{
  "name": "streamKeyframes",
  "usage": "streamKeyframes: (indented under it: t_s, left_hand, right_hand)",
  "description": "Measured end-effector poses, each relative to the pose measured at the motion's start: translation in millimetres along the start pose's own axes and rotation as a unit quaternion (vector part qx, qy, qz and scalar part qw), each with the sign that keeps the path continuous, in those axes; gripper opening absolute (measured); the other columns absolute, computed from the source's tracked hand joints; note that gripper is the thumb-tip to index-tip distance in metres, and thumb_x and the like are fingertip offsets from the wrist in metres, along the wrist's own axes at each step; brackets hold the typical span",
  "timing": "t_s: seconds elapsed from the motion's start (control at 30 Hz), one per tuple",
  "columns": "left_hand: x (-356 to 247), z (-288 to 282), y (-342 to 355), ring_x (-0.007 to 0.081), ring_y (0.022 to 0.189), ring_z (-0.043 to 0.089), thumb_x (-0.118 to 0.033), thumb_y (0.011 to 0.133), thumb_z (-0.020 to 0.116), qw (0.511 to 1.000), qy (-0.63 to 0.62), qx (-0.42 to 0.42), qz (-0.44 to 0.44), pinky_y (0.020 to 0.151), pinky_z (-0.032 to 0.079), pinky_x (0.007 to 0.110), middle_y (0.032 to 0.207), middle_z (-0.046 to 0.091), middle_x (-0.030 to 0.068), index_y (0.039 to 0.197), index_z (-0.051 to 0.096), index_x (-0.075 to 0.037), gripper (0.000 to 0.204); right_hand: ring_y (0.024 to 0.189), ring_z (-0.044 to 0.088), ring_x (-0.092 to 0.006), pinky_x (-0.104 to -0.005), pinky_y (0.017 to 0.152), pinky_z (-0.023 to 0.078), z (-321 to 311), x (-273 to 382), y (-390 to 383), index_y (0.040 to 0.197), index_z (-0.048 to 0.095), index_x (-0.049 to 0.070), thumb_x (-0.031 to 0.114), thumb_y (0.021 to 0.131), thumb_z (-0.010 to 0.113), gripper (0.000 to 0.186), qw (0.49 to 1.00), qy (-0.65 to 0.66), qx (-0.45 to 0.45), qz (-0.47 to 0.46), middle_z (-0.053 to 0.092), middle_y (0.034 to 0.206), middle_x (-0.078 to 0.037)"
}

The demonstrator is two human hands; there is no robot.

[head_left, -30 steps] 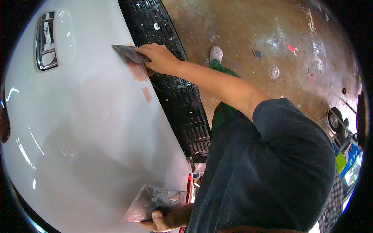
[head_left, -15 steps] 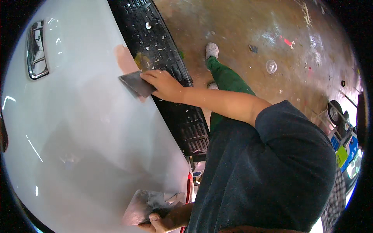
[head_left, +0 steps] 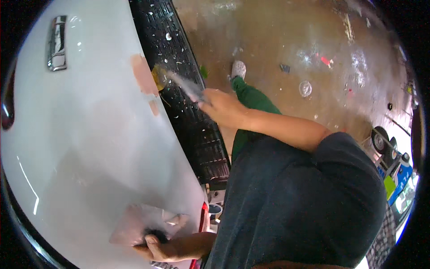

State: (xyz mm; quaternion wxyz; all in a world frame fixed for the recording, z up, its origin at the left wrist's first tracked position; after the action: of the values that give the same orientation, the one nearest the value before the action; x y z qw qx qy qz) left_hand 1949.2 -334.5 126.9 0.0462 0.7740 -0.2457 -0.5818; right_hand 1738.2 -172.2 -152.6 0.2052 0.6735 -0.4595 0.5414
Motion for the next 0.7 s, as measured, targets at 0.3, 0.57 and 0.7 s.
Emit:
streamKeyframes:
  t_s: [0.3,0.57,0.7]
  left_hand:
    - [66,142,-70,0.0259,0.118,0.055,-0.009,0.096,0.055,0.868,-0.259,0.274,-0.322,0.104,0.041,0.038,0.134,0.054,0.0151,0.141,0.043,0.002,0.048]
    - [3,249,-121,0.0225,0.111,0.06,-0.011,0.1,0.05,0.672,-0.523,0.342,-0.398,0.094,0.052,0.04,0.123,0.057,0.0086,0.134,0.045,-0.006,0.034]
    - [-54,252,-131,0.021,0.109,0.062,-0.014,0.101,0.05,0.655,-0.526,0.362,-0.403,0.092,0.055,0.038,0.121,0.058,0.0083,0.131,0.046,-0.006,0.031]
  right_hand:
    - [0.091,0.065,-0.0271,-0.0401,0.082,0.049,-201,102,-82,0.114,0.064,-0.001,0.032,0.098,0.053,0.037,0.998,-0.03,-0.031,-0.044,0.07,0.1,-0.016]
    - [0.1,0.062,-0.0185,-0.0336,0.088,0.049,-273,177,-141,0.117,0.062,-0.002,0.002,0.089,0.064,0.029,0.942,-0.033,-0.24,-0.233,0.067,0.113,-0.008]
    - [0.105,0.065,-0.0296,-0.0373,0.092,0.051,-273,194,-159,0.124,0.061,0.0,-0.007,0.084,0.062,0.041,0.847,-0.225,-0.175,-0.449,0.064,0.121,-0.02]
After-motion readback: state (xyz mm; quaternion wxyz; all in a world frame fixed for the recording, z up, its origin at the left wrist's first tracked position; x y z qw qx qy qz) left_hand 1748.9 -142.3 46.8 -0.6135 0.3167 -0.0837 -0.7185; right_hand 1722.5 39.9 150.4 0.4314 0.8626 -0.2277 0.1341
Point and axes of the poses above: each hand's wrist, its own y-axis towards the middle knuckle, its own z-axis out of the palm, x = y × z, the point moved 6 cm from there along y, towards the middle knuckle
